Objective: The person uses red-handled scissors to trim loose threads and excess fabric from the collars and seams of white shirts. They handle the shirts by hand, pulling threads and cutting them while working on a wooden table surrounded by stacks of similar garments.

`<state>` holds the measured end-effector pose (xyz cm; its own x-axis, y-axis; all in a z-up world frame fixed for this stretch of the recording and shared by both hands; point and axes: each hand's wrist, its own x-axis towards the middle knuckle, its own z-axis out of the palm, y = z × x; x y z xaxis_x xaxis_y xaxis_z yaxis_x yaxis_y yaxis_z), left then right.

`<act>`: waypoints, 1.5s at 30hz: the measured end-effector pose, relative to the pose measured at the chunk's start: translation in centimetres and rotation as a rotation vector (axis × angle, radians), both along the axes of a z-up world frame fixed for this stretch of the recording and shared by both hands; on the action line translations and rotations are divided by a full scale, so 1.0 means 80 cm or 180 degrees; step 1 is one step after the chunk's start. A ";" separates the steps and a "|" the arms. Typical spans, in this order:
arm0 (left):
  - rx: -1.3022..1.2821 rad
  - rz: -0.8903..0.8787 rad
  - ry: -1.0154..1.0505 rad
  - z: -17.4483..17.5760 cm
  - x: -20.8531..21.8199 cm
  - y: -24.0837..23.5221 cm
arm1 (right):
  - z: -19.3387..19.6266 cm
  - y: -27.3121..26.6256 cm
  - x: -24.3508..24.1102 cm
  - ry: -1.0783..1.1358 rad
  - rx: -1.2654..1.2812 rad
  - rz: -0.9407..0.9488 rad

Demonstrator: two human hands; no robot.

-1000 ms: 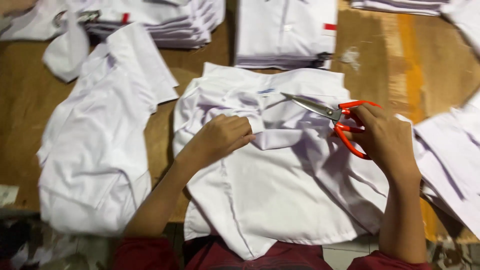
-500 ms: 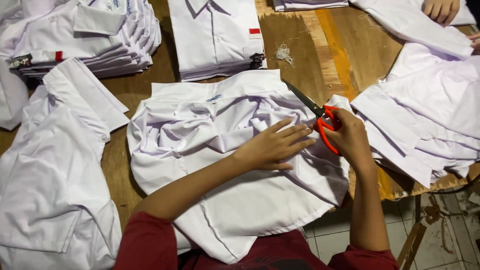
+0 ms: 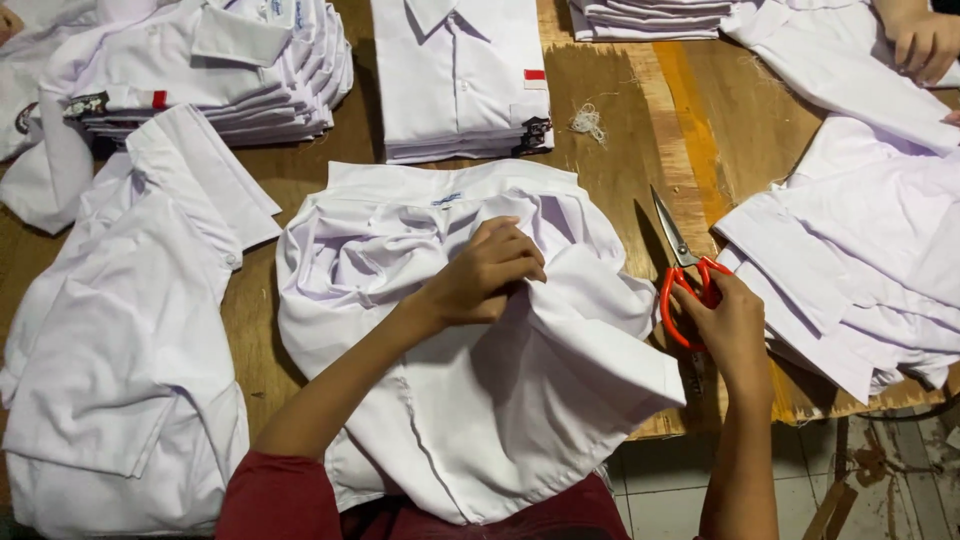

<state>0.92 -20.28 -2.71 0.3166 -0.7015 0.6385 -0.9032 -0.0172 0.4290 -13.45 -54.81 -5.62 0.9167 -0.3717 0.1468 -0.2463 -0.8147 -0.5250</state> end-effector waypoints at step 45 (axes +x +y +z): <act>-0.0956 0.2042 0.1873 0.049 0.056 0.243 | 0.096 0.108 0.070 -0.1467 0.2240 0.0425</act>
<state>5.37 -0.88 1.22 0.9193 -0.1099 0.3780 -0.3936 -0.2530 0.8838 -7.82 -46.14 2.02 0.8647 -0.4093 0.2912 0.1912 -0.2679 -0.9443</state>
